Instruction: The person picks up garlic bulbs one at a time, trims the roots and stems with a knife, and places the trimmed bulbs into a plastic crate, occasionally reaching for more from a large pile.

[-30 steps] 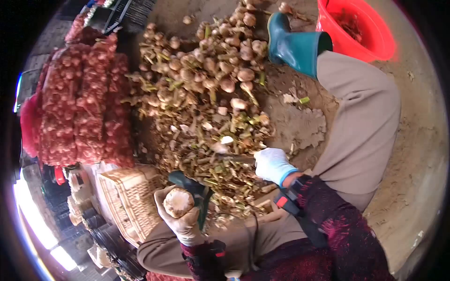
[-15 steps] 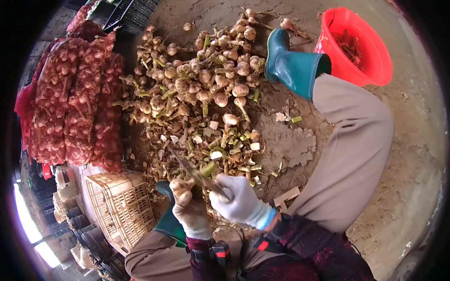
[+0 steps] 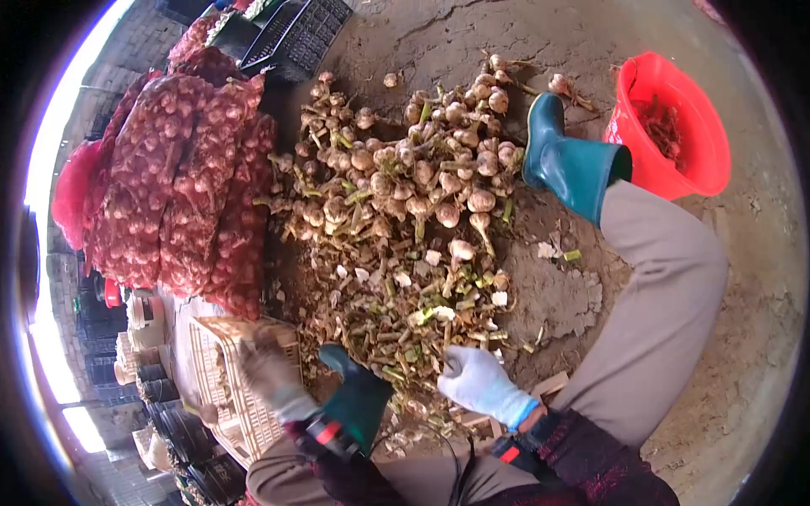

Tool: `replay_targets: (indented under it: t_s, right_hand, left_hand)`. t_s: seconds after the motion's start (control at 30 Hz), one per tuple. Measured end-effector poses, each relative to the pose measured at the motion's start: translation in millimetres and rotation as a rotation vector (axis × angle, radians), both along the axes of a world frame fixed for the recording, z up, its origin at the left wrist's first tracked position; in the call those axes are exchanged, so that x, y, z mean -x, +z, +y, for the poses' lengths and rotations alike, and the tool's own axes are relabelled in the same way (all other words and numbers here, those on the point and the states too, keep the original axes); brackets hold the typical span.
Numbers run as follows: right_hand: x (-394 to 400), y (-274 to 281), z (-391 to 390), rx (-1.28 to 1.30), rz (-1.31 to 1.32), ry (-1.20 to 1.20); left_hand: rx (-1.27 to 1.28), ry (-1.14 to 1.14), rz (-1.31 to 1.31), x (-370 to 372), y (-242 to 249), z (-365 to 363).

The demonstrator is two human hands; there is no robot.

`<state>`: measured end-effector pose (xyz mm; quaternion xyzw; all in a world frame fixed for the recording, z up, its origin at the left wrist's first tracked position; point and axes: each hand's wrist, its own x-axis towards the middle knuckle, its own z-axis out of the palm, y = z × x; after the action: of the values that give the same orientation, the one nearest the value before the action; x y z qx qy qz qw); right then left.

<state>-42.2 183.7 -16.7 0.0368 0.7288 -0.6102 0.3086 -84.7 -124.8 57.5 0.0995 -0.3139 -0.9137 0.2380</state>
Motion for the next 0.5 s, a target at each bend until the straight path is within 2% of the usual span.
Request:
replay_targets:
  t_s: [0.03, 0.07, 0.1, 0.13, 0.17, 0.2, 0.23, 0.27, 0.33, 0.37, 0.47, 0.5]
  right_hand:
    - [3, -1, 1, -0.005, 0.011, -0.010]
    - [4, -5, 2, 0.021, -0.046, -0.037]
    - [7, -8, 6, -0.002, -0.068, -0.053]
    - [9, -13, 9, -0.027, -0.093, -0.067]
    - [5, -23, 9, -0.049, -0.109, -0.125]
    - [7, -27, 9, -0.074, -0.131, -0.183]
    - [12, -27, 13, -0.074, -0.250, -0.140]
    - [17, -25, 13, -0.085, -0.272, -0.144]
    - [27, -21, 11, -0.042, -0.296, -0.216]
    - [32, -19, 11, -0.063, -0.292, -0.194]
    - [29, -24, 9, -0.111, -0.185, -0.166]
    - [28, -21, 12, -0.083, -0.134, -0.182]
  left_hand:
    - [0.342, -0.218, -0.078, 29, -17, 21]
    - [0.532, 0.147, -0.528, 64, -39, 54]
    - [0.682, 0.001, -0.623, 93, -63, 63]
    - [0.757, -0.122, -0.673, 119, -121, 50]
    - [1.016, -0.183, -0.638, 145, -160, 55]
    - [1.191, -0.286, -0.750, 168, -188, 61]
    - [1.489, -0.227, -0.639, 185, -214, 62]
    - [1.766, -0.298, -0.854, 200, -233, 62]
    - [1.960, -0.403, -1.148, 212, -224, 86]
    - [1.971, -0.503, -1.184, 212, -224, 86]
    - [2.019, -0.429, -1.118, 187, -199, 88]
    - [1.954, -0.341, -1.046, 173, -186, 89]
